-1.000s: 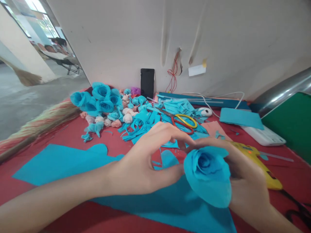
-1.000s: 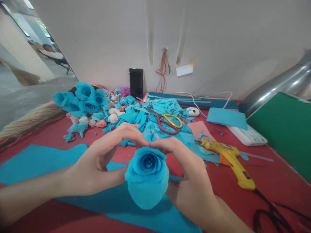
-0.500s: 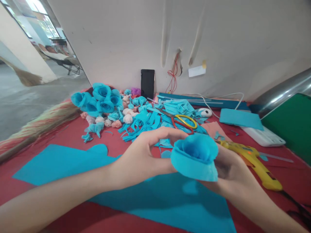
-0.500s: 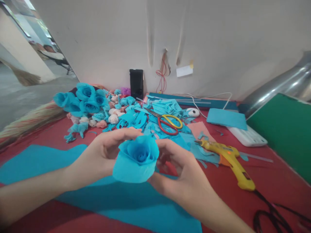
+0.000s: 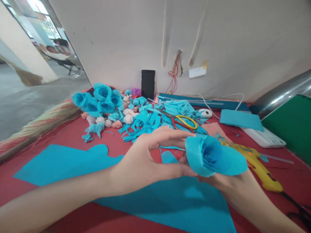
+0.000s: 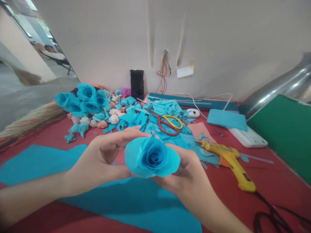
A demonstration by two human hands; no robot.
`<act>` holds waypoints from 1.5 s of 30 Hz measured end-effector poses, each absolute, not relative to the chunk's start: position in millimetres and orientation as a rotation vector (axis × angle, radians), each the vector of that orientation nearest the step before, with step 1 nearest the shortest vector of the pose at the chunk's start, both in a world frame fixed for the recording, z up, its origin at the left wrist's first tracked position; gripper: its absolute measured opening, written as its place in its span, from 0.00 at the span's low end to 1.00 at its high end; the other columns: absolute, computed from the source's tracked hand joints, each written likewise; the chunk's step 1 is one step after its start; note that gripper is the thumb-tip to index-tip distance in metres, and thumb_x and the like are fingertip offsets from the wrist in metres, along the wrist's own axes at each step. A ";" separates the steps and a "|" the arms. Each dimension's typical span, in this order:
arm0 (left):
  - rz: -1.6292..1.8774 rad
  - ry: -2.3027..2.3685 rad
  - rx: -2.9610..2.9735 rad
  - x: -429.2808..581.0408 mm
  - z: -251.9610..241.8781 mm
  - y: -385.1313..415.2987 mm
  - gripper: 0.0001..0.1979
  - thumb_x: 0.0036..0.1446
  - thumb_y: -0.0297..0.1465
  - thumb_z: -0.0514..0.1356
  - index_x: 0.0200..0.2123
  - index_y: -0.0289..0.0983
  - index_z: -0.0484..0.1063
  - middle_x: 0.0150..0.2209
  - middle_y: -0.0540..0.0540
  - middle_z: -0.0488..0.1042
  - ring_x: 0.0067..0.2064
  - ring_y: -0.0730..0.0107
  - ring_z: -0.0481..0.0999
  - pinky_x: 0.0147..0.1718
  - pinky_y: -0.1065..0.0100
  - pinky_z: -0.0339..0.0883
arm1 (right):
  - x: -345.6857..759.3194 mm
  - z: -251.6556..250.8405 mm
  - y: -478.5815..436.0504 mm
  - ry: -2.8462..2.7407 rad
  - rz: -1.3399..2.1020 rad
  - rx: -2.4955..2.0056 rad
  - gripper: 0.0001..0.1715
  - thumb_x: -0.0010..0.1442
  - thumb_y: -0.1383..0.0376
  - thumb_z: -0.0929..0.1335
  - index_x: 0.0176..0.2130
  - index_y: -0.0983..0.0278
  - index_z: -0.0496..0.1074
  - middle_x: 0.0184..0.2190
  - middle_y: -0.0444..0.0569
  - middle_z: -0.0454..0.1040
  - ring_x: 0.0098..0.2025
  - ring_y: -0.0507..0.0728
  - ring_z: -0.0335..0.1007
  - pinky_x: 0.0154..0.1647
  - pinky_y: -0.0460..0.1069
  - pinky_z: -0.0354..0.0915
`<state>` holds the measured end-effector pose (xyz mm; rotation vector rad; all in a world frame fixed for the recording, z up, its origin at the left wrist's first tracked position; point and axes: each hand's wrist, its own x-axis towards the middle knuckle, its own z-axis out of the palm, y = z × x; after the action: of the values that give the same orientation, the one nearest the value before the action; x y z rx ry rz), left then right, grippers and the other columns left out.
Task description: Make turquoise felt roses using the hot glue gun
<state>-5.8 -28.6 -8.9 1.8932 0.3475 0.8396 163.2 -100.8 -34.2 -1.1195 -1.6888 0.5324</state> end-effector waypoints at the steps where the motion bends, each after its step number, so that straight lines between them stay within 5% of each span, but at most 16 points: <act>1: 0.856 0.344 1.943 -6.1 -8.9 -28.9 0.20 0.46 0.27 0.65 0.45 0.39 0.67 0.42 0.50 0.75 0.45 0.67 0.73 0.53 0.62 0.61 | 162.7 -34.3 -101.1 -1.680 0.529 -1.112 0.04 0.53 0.70 0.66 0.31 0.61 0.67 0.24 0.42 0.72 0.23 0.52 0.69 0.21 0.42 0.69; 5: 0.886 0.356 2.054 -7.5 -8.7 -29.3 0.19 0.48 0.28 0.63 0.45 0.38 0.67 0.39 0.52 0.76 0.45 0.68 0.73 0.61 0.59 0.43 | 158.8 -28.0 -99.1 -1.658 0.504 -1.080 0.12 0.48 0.74 0.65 0.31 0.57 0.70 0.24 0.36 0.73 0.24 0.50 0.70 0.25 0.40 0.69; 10: 0.832 0.405 2.048 -8.1 -9.4 -31.4 0.19 0.49 0.30 0.63 0.46 0.39 0.65 0.38 0.54 0.77 0.41 0.71 0.76 0.62 0.61 0.37 | 153.2 -17.5 -96.1 -1.670 0.391 -1.076 0.13 0.43 0.73 0.67 0.27 0.54 0.70 0.20 0.29 0.72 0.21 0.46 0.68 0.24 0.33 0.64; 14: 0.839 0.369 1.885 -6.6 -8.5 -33.6 0.23 0.49 0.28 0.62 0.49 0.40 0.61 0.45 0.50 0.73 0.47 0.67 0.72 0.56 0.63 0.52 | 155.0 -18.8 -99.8 -1.674 0.288 -1.118 0.08 0.47 0.71 0.67 0.21 0.59 0.65 0.16 0.31 0.67 0.17 0.45 0.62 0.19 0.33 0.62; 17: 0.861 0.348 1.725 -6.9 -5.7 -33.9 0.16 0.54 0.26 0.57 0.46 0.39 0.62 0.48 0.47 0.66 0.49 0.66 0.67 0.48 0.67 0.61 | 158.0 -19.7 -102.9 -1.664 0.213 -1.176 0.13 0.50 0.69 0.67 0.19 0.61 0.61 0.14 0.33 0.63 0.15 0.45 0.59 0.16 0.34 0.60; 23: 0.777 0.389 1.573 -11.4 1.3 -35.4 0.06 0.59 0.29 0.50 0.30 0.38 0.64 0.32 0.51 0.62 0.34 0.75 0.61 0.31 0.73 0.57 | 157.0 -12.6 -99.1 -1.742 0.100 -1.101 0.07 0.55 0.66 0.66 0.26 0.58 0.66 0.22 0.31 0.72 0.23 0.45 0.71 0.27 0.32 0.65; 32: 0.681 0.351 1.653 -12.0 7.2 -38.9 0.05 0.55 0.31 0.55 0.29 0.37 0.63 0.30 0.51 0.62 0.33 0.73 0.61 0.33 0.69 0.57 | 159.3 -14.0 -102.9 -1.772 0.010 -1.079 0.08 0.59 0.59 0.64 0.34 0.59 0.71 0.31 0.39 0.77 0.30 0.47 0.73 0.34 0.33 0.66; 40: 0.623 0.399 1.567 -11.4 6.0 -40.9 0.05 0.52 0.32 0.59 0.26 0.39 0.65 0.27 0.52 0.63 0.33 0.73 0.61 0.40 0.66 0.56 | 164.3 -29.8 -104.0 -1.770 0.017 -1.009 0.11 0.60 0.64 0.65 0.44 0.56 0.71 0.41 0.36 0.73 0.40 0.46 0.70 0.45 0.35 0.63; 45: 0.632 0.346 1.414 -8.3 4.0 -40.6 0.04 0.52 0.29 0.59 0.27 0.37 0.67 0.27 0.51 0.64 0.31 0.76 0.63 0.31 0.72 0.60 | 163.8 -31.4 -103.3 -1.771 -0.019 -1.011 0.12 0.59 0.65 0.65 0.44 0.55 0.71 0.41 0.35 0.73 0.39 0.47 0.70 0.43 0.35 0.64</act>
<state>-8.3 -40.6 4.0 1.4143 0.3464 0.6316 163.8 -103.3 -31.4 -1.0107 -1.7712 -0.0188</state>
